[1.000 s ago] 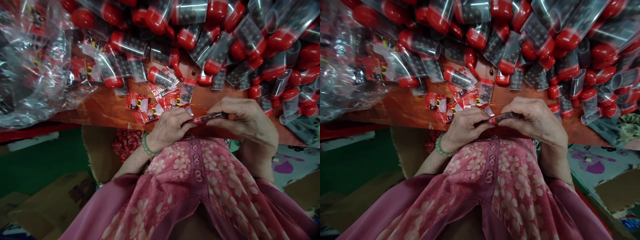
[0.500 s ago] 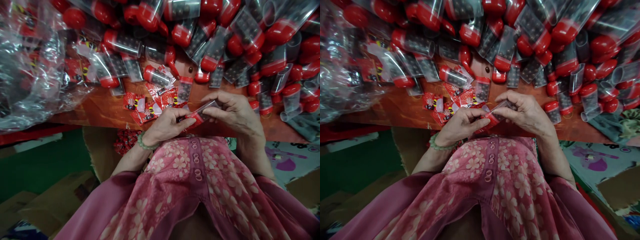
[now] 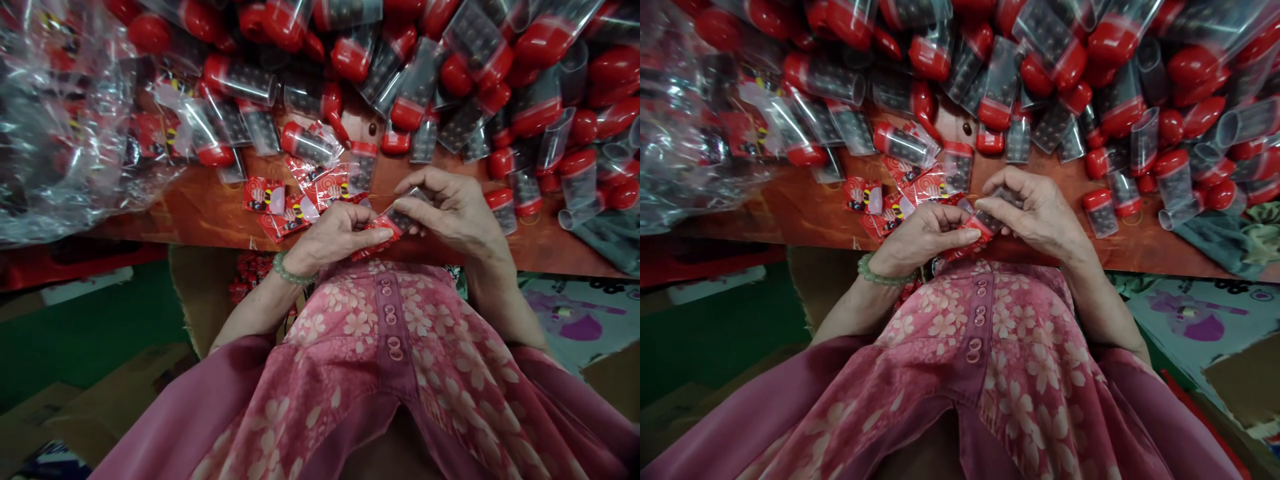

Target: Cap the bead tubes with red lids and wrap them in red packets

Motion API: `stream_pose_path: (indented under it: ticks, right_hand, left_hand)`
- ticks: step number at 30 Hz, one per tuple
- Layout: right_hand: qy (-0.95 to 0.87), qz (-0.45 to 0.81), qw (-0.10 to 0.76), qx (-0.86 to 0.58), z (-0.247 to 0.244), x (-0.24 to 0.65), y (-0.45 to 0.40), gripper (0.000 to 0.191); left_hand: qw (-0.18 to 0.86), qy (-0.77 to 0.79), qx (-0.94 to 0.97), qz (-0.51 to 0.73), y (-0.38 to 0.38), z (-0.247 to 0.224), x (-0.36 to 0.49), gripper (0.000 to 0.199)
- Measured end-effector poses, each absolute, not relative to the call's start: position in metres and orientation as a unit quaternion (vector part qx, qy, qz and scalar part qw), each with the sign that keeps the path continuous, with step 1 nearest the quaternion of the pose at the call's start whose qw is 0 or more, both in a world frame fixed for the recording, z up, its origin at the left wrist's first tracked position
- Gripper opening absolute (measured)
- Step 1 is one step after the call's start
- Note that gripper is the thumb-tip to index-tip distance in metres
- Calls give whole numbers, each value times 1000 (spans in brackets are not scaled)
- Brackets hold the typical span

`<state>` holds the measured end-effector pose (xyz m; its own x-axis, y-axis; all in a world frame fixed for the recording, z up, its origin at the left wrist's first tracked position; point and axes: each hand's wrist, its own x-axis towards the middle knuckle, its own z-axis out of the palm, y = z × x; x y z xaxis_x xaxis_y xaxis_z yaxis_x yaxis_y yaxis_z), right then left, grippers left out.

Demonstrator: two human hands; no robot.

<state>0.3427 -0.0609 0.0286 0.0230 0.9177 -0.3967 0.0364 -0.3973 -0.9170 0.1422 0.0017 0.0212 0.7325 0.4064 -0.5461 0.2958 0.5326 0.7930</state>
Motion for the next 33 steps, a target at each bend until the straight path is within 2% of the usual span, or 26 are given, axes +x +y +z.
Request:
stream_pose_path:
  ticks: [9,17,23,27,33]
  right_hand:
    - [-381,643,349,-565,30,351,-68,34]
    - [-387,617,354,-586,23,349,-79,34]
    - [-438,579,364,-583,23,351,-81,32]
    - [-371,616,383,-579,27,350,-81,26]
    - [-359,621,372,-589,23,346,-83,35]
  left_hand:
    - [860,320,397,-10,-1,14,145,49]
    - [872,313,376,-18,-3,9,148,51]
    - [843,338,419,-3,-11,9,149,51]
    - [806,336,486,16,-8,19,151,51]
    - [780,322,536,-17,-1,20,147,42]
